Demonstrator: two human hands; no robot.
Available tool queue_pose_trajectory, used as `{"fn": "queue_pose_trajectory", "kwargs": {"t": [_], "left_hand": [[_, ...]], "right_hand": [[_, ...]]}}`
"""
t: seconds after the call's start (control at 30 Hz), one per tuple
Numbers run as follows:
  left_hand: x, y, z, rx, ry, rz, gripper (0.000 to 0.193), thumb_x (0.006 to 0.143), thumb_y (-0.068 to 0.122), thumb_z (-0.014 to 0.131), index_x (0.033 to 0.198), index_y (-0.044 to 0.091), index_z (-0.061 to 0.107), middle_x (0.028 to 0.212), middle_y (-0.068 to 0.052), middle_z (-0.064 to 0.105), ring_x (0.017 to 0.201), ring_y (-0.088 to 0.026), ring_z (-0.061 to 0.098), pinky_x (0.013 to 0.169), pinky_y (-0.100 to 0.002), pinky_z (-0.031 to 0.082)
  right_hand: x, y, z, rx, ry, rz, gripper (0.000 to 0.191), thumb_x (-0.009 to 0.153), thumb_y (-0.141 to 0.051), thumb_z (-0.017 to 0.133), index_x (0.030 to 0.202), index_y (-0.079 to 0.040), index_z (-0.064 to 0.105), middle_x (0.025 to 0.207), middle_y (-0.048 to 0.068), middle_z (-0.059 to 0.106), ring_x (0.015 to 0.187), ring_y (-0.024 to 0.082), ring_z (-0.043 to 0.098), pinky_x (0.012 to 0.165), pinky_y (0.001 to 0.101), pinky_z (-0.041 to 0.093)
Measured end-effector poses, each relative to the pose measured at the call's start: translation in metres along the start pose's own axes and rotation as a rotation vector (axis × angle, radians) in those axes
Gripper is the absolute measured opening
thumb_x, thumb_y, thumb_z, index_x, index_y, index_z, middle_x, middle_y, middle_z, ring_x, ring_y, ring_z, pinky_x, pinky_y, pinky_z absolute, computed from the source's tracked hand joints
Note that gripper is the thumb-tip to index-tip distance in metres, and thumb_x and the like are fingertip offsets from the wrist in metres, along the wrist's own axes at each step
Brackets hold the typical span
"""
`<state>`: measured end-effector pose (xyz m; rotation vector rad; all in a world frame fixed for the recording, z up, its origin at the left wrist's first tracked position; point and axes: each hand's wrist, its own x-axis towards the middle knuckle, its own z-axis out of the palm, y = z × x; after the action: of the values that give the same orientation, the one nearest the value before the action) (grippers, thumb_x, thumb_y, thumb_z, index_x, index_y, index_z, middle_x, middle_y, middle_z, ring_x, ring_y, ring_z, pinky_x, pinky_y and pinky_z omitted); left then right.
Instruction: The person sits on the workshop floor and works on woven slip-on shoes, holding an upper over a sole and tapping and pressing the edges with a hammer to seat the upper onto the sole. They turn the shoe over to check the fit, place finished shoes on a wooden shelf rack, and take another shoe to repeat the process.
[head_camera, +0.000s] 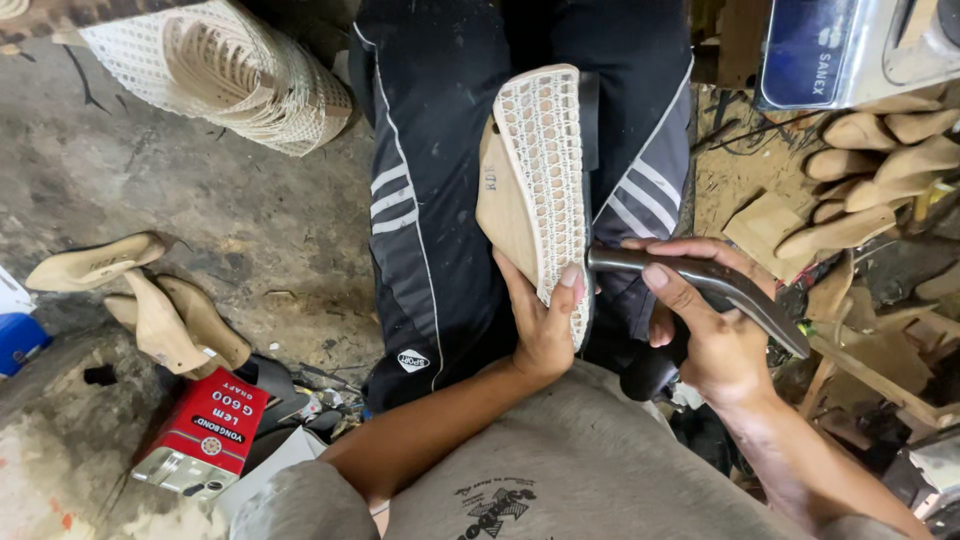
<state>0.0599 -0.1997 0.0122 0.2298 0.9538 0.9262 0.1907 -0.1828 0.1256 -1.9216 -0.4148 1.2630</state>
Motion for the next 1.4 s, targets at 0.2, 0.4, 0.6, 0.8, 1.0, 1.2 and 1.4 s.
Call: {"fn": "queue_pose_trajectory", "kwargs": {"t": [0.2, 0.4, 0.6, 0.8, 1.0, 1.2, 1.4], "left_hand": [[0.002, 0.003, 0.002, 0.014, -0.04, 0.033, 0.078, 0.1, 0.014, 0.06, 0.159, 0.006, 0.01, 0.118, -0.015, 0.053, 0.088, -0.015, 0.054, 0.08, -0.033, 0.055], [0.004, 0.013, 0.009, -0.025, -0.074, 0.042, 0.08, 0.099, 0.012, 0.058, 0.159, 0.009, 0.005, 0.131, -0.017, 0.055, 0.103, -0.017, 0.059, 0.085, -0.031, 0.053], [0.002, 0.006, 0.009, -0.036, -0.058, 0.035, 0.084, 0.101, 0.01, 0.059, 0.163, 0.011, 0.002, 0.133, -0.018, 0.056, 0.099, -0.019, 0.055, 0.083, -0.029, 0.048], [0.002, 0.005, 0.014, 0.031, 0.0, 0.059, 0.082, 0.098, 0.015, 0.061, 0.158, 0.01, 0.005, 0.126, -0.018, 0.061, 0.103, -0.021, 0.064, 0.084, -0.031, 0.054], [-0.009, 0.005, -0.006, 0.105, -0.098, 0.016, 0.086, 0.091, 0.014, 0.065, 0.154, 0.011, 0.008, 0.129, -0.016, 0.054, 0.108, -0.023, 0.066, 0.084, -0.038, 0.059], [0.005, 0.056, -0.05, 0.475, -0.369, 0.396, 0.061, 0.103, 0.009, 0.071, 0.148, 0.007, 0.031, 0.135, -0.012, 0.048, 0.126, -0.018, 0.054, 0.112, -0.037, 0.05], [0.092, 0.104, -0.017, 0.477, -0.687, 0.061, 0.035, 0.108, 0.007, 0.064, 0.141, -0.001, 0.059, 0.119, -0.009, 0.071, 0.109, -0.014, 0.069, 0.097, -0.031, 0.058]], "right_hand": [[0.012, -0.005, 0.003, -0.027, 0.003, -0.048, 0.019, 0.094, -0.002, 0.069, 0.111, 0.005, 0.066, 0.114, 0.02, 0.076, 0.053, 0.011, 0.059, 0.048, 0.0232, 0.049], [0.027, -0.014, 0.014, -0.019, -0.004, -0.126, 0.021, 0.095, -0.002, 0.072, 0.113, 0.006, 0.066, 0.116, 0.02, 0.075, 0.057, 0.01, 0.059, 0.05, 0.0219, 0.048], [0.035, -0.028, 0.022, -0.142, 0.003, -0.215, 0.019, 0.095, -0.001, 0.072, 0.113, 0.005, 0.067, 0.117, 0.018, 0.076, 0.057, 0.009, 0.059, 0.051, 0.0208, 0.049], [0.047, -0.018, 0.016, -0.009, -0.073, -0.346, 0.017, 0.097, 0.0, 0.074, 0.112, 0.005, 0.068, 0.119, 0.019, 0.076, 0.061, 0.01, 0.06, 0.053, 0.0219, 0.048], [0.055, 0.025, -0.009, 0.437, -0.285, -0.171, 0.024, 0.097, -0.01, 0.067, 0.117, 0.004, 0.065, 0.124, 0.026, 0.071, 0.054, 0.012, 0.052, 0.048, 0.0268, 0.044], [0.034, 0.1, -0.035, 0.739, -0.475, 0.003, 0.03, 0.102, -0.014, 0.06, 0.126, 0.005, 0.062, 0.13, 0.031, 0.065, 0.054, 0.015, 0.048, 0.05, 0.0296, 0.042], [0.028, 0.115, -0.045, 0.759, -0.395, -0.078, 0.031, 0.103, -0.015, 0.059, 0.127, 0.003, 0.06, 0.137, 0.03, 0.062, 0.058, 0.015, 0.049, 0.055, 0.0302, 0.045]]}}
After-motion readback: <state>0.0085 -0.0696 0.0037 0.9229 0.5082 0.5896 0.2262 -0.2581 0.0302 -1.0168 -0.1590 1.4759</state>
